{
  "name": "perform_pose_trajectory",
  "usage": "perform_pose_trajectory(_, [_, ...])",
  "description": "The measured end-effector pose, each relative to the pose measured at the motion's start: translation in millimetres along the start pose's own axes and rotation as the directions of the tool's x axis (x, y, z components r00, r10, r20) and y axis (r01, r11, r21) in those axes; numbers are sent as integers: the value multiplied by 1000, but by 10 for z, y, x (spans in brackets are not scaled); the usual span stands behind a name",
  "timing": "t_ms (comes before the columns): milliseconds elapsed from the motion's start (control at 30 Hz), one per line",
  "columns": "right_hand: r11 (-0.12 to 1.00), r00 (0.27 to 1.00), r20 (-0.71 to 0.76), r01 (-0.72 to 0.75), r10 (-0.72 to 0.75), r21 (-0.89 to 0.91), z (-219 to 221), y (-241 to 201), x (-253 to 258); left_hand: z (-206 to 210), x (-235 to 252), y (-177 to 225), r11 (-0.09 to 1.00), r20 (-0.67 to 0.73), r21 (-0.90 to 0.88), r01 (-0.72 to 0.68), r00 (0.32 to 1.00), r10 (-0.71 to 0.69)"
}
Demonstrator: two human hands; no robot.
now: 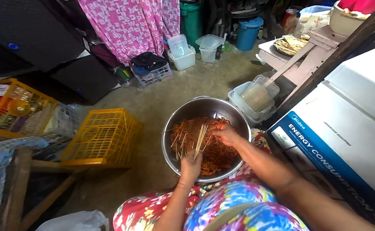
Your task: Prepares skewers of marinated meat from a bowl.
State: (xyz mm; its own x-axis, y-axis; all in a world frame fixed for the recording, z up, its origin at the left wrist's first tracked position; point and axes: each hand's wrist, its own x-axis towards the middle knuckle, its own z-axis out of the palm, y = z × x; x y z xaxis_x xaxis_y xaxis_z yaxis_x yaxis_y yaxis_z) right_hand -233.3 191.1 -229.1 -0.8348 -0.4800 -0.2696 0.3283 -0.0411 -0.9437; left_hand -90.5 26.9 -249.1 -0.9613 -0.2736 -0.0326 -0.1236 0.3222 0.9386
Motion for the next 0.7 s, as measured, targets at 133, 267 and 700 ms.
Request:
perform_pose_trajectory(133, [1000, 1000, 23, -4, 5, -22, -11, 22, 7, -1, 0, 12, 1000, -6, 13, 7, 1000, -7])
perform_pose_trajectory(267, [994, 997, 62, 48, -42, -95, -4, 70, 3, -12, -6, 28, 998, 7, 50, 23, 1000, -23])
perform_pose_trajectory(700, [959, 965, 110, -252, 238, 132, -15, 30, -7, -3, 7, 3, 1000, -107, 0, 12, 994, -12])
